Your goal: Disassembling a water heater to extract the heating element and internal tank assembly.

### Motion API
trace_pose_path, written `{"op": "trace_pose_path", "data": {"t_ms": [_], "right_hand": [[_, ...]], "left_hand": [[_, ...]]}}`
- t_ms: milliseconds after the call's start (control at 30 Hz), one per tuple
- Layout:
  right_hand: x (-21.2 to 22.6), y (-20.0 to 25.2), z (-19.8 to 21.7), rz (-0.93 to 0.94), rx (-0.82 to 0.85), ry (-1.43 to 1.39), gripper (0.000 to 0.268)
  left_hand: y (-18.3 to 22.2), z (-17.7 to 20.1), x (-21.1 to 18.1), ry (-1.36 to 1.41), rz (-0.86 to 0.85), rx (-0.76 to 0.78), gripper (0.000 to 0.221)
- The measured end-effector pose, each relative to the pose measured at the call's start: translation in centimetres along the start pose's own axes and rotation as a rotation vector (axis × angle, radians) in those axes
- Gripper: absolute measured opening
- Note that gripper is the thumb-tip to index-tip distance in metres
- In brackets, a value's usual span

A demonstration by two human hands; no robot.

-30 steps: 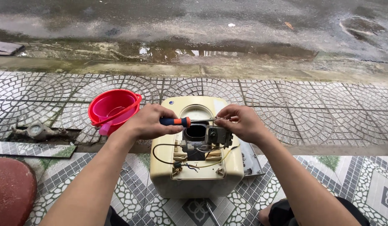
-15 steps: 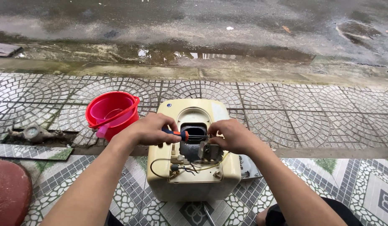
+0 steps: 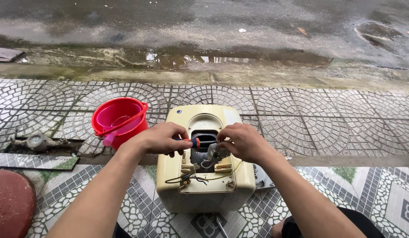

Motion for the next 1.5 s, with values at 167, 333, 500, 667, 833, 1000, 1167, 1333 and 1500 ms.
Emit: {"op": "trace_pose_path", "data": {"t_ms": [167,333,500,667,833,1000,1167,1333,1500], "right_hand": [[0.7,-0.5,0.1,0.037,-0.116,-0.036,0.01],[1.1,-0.7,0.1,0.052,-0.117,0.064,0.018],[-1.0,-0.8,-0.9,0.035,-0.205,-0.007,0.017],[-0.6,-0.1,0.9,0.026,-0.251,-0.045,0.029],[-0.6,0.2,1.7,0.012,-0.227,-0.089,0.035],[-2.6,0.4,1.6,0.054,-0.236,-0.063,0.03],[-6.4,2.6,3.8,-0.166,-0.169,0.016,0.031],[-14.3,4.8,2.2,-0.339,-0.149,0.015,0.035],[-26.3,8.7,-4.1,-0.773,-0.081,-0.122,0.035]], "left_hand": [[0.3,0.2,-1.1,-0.132,-0.043,-0.052,0.027],[-0.8,0.2,-0.6,-0.146,-0.065,-0.089,0.026],[-0.9,0.0,-0.9,-0.156,-0.116,-0.135,0.029],[-1.0,-0.1,-0.9,-0.406,-0.204,-0.351,0.033],[-1.7,-0.3,-1.3,-0.556,-0.259,-0.494,0.03],[-2.0,-0.1,-1.6,-0.705,-0.251,-0.531,0.033],[0.4,1.6,-0.7,-0.554,-0.13,-0.437,0.029],[1.9,1.7,0.0,-0.679,0.041,-0.403,0.03],[2.0,0.8,-0.4,-0.785,0.111,-0.362,0.034]]}}
Point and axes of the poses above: each hand's wrist, its own y-axis away from the middle knuckle, its own z-axis out of the back of the hand, x = y × z, the point moved 5 cm from there along -y, towards the middle knuckle, and after that the axes turned 15 degrees about x, right-handed, at the moved point
